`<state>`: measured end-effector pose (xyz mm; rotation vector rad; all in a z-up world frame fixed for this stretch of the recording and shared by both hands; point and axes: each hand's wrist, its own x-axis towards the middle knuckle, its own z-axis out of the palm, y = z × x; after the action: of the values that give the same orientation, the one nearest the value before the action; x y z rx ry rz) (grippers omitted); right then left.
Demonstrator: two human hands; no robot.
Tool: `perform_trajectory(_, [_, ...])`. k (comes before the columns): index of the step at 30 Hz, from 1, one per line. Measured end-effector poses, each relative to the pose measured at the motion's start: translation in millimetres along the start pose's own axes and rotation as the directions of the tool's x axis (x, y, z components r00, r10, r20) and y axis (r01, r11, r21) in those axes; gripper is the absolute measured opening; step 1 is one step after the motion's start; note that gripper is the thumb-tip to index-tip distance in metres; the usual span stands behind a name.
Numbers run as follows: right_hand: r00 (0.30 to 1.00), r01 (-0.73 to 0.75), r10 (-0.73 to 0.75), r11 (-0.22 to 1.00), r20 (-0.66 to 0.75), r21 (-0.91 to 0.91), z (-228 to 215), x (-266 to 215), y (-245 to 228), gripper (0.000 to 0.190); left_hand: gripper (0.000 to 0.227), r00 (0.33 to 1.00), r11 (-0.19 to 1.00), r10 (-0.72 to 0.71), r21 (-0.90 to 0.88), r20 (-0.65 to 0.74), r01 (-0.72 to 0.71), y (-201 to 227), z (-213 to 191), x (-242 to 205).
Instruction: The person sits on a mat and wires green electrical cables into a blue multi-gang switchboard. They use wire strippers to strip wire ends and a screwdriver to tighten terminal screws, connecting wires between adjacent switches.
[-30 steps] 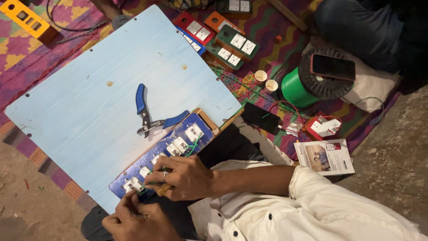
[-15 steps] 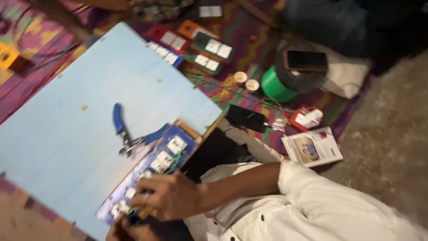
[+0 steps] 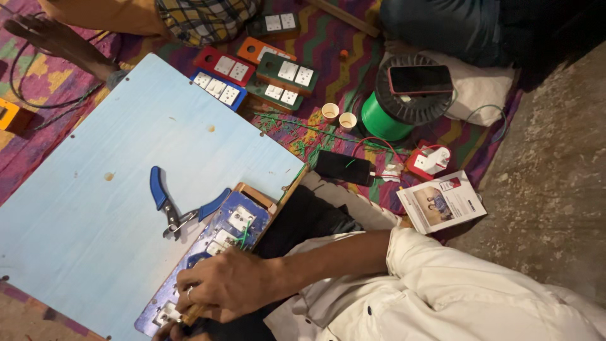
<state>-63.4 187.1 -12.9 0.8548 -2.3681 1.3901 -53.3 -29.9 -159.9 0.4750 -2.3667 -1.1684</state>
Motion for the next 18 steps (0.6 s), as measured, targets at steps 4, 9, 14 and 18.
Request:
perform_trajectory(4, [0.999, -0.037, 0.037, 0.999, 0.014, -0.015, 6, -2, 1, 0.022, 0.010, 1.000, 1.000, -0.006, -0.001, 0.003, 0.006, -1, 2, -4])
perform_trajectory(9, [0.999, -0.049, 0.049, 0.999, 0.012, -0.020, 8, 0, 1, 0.023, 0.011, 1.000, 1.000, -0.008, 0.001, 0.000, 0.008, -1, 5, -11])
perform_trajectory(14, [0.996, -0.068, 0.066, 0.997, -0.056, -0.042, 4, -4, -7, 0.028, 0.011, 1.000, 1.000, -0.008, 0.016, -0.024, 0.008, 8, 0, -23])
perform_trajectory(18, [0.996, -0.064, 0.061, 0.997, -0.064, -0.047, 2, -2, -11, 0.024, 0.012, 0.997, 0.998, 0.034, 0.051, -0.072, -0.031, 46, -14, -34])
